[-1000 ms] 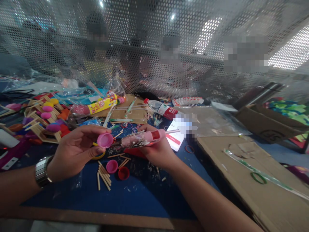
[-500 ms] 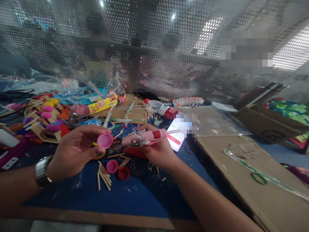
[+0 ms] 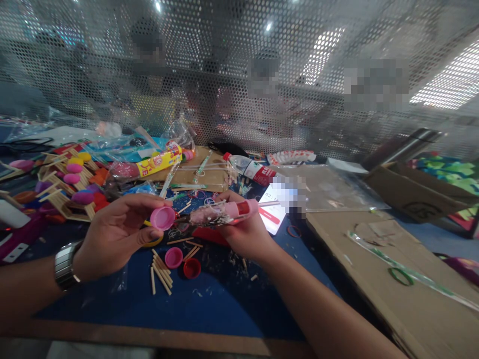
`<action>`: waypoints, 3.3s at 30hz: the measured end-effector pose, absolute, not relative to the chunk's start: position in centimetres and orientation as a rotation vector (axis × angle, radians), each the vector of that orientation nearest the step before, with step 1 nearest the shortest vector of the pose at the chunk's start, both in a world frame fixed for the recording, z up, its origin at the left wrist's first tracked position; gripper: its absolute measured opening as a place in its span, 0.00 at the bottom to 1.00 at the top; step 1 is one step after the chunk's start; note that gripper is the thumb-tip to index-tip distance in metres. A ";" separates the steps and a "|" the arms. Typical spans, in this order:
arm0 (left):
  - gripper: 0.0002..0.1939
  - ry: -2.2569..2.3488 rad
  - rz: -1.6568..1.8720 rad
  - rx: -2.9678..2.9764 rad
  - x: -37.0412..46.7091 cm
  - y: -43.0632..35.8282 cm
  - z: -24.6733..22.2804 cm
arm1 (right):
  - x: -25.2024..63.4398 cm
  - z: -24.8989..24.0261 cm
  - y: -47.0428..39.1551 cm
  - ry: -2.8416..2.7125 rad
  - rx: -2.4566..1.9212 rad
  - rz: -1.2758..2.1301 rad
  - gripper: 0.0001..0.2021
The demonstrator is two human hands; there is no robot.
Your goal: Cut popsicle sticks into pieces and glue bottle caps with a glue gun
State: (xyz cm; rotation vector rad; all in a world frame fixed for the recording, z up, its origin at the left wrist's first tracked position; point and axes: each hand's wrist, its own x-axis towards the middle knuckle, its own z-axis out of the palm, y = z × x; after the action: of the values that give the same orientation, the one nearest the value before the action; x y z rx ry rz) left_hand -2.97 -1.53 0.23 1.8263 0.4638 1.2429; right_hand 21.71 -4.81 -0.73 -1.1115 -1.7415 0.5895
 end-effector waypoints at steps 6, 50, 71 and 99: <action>0.15 0.465 1.241 1.838 -2.9 -1.5 0.4 | 21.7 -0.8 -4.8 -1.740 -1.126 0.589 0.03; 0.17 0.476 1.177 1.856 -3.2 -1.6 0.1 | 22.1 -0.8 -4.7 -1.732 -1.116 0.570 0.04; 0.15 0.539 1.092 1.923 -3.5 -1.8 0.4 | 22.0 -1.0 -4.6 -1.706 -1.097 0.564 0.06; 0.15 0.540 1.050 1.971 -3.6 -1.6 0.2 | 21.9 -0.9 -4.7 -1.742 -1.065 0.536 0.08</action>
State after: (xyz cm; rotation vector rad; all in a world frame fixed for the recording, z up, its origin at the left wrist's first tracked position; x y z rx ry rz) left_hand -3.60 -1.62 0.23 1.9708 0.5399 1.0505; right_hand 21.95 -4.70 -0.89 -1.0646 -1.7424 0.5357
